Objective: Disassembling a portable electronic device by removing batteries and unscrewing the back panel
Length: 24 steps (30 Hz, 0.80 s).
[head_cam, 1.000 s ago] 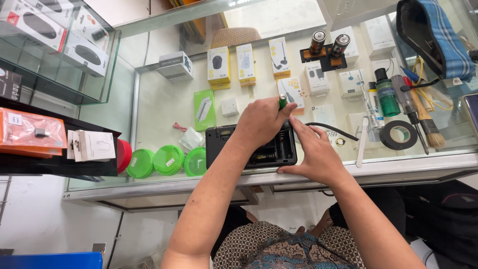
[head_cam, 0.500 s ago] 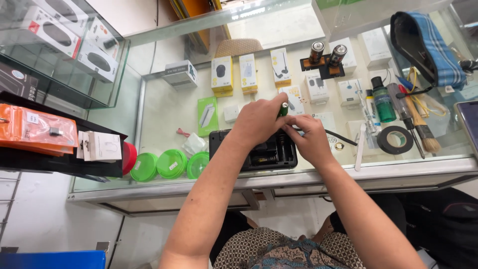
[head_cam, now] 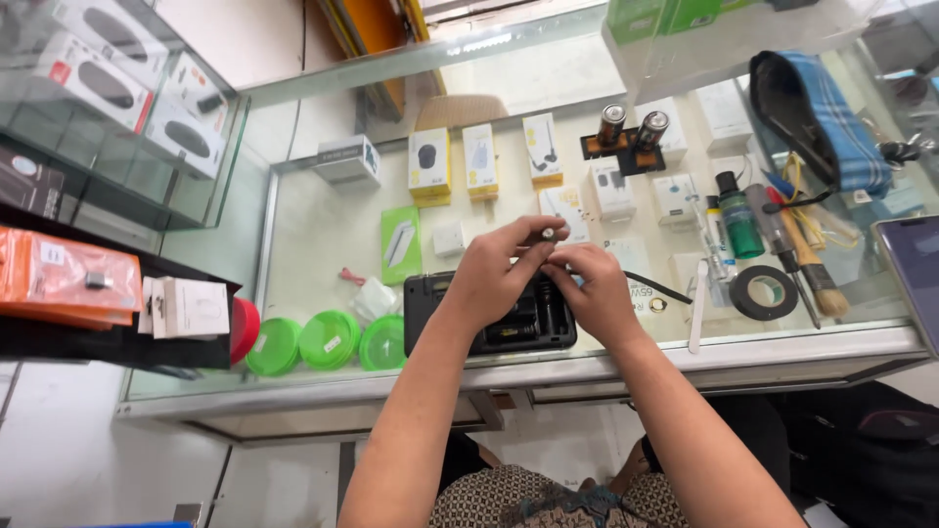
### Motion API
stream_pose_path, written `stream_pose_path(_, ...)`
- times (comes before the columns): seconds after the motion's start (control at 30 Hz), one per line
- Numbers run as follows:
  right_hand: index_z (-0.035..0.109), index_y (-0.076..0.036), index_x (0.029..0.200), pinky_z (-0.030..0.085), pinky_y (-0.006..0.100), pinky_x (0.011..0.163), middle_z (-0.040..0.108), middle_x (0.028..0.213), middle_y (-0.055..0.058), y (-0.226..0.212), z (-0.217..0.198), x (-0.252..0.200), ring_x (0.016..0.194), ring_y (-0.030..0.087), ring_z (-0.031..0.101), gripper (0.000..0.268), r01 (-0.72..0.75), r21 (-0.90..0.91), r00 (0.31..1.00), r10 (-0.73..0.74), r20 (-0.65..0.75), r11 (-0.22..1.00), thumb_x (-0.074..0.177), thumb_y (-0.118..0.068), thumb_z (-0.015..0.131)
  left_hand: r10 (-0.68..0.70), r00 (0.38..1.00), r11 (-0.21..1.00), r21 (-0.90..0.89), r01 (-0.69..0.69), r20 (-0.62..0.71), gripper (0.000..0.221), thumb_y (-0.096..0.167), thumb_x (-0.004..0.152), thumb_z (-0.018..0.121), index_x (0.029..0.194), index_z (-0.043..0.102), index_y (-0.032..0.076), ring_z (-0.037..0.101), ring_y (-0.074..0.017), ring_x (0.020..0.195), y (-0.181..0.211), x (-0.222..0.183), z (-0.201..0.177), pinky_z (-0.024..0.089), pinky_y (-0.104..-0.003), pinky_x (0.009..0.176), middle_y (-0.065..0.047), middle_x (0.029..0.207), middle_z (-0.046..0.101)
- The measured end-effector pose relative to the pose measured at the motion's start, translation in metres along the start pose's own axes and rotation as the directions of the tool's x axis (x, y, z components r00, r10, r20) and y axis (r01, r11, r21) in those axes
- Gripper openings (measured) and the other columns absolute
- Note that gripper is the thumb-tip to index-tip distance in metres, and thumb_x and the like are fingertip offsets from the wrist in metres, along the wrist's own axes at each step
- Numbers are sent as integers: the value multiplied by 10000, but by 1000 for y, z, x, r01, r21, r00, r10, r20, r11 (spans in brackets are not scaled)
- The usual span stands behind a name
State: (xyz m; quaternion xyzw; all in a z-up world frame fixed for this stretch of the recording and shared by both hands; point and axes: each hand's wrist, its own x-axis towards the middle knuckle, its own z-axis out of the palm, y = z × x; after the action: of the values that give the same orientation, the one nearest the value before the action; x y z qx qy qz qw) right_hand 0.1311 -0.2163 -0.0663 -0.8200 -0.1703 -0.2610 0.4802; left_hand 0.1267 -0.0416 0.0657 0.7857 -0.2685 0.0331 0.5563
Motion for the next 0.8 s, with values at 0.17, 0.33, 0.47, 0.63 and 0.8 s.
stream_pose_path(0.17, 764, -203, 974, 508, 370, 842, 785, 983, -49, -4, -3, 0, 1041, 217, 719, 87, 35, -45, 999, -34, 21, 998, 904, -153, 777, 79, 997, 983, 167, -81, 18, 442, 149, 1018, 599, 1455, 542, 182, 723, -333, 1078, -2, -3, 8, 603, -469, 893, -112, 1158, 761)
stream_pose_path(0.33, 715, -186, 906, 519, 379, 837, 770, 952, -31, 8, -1, -4, 1054, 228, 713, 56, 31, -80, 997, -25, 77, 996, 921, -140, 743, 169, 986, 892, 423, -159, 15, 275, 195, 1050, 573, 1325, 592, 185, 751, -289, 907, -19, -4, 20, 618, -392, 792, -71, 957, 750)
stream_pose_path(0.47, 719, -171, 893, 533, 383, 823, 766, 924, -13, -4, -4, -1, 1009, 251, 719, 71, 50, -76, 996, -45, 73, 996, 915, -110, 747, 183, 981, 862, 491, -126, -70, 212, 240, 1036, 596, 1240, 604, 183, 744, -304, 810, -23, -9, 27, 619, -408, 714, -65, 848, 723)
stream_pose_path(0.63, 684, -139, 842, 546, 400, 830, 743, 877, 15, -13, -10, 2, 990, 272, 714, 110, 46, -45, 997, -43, 69, 998, 933, -95, 726, 127, 987, 834, 550, -51, -100, 160, 313, 986, 636, 1038, 596, 168, 737, -314, 725, -10, -6, 23, 611, -441, 649, -70, 724, 686)
stream_pose_path(0.8, 704, -140, 850, 547, 432, 810, 746, 875, 28, -7, -6, -4, 981, 294, 717, 109, 16, -52, 998, -12, 68, 999, 951, -99, 706, 20, 997, 752, 658, 39, -81, 136, 265, 1007, 584, 998, 571, 130, 726, -359, 631, 10, 2, 33, 603, -487, 586, -113, 660, 662)
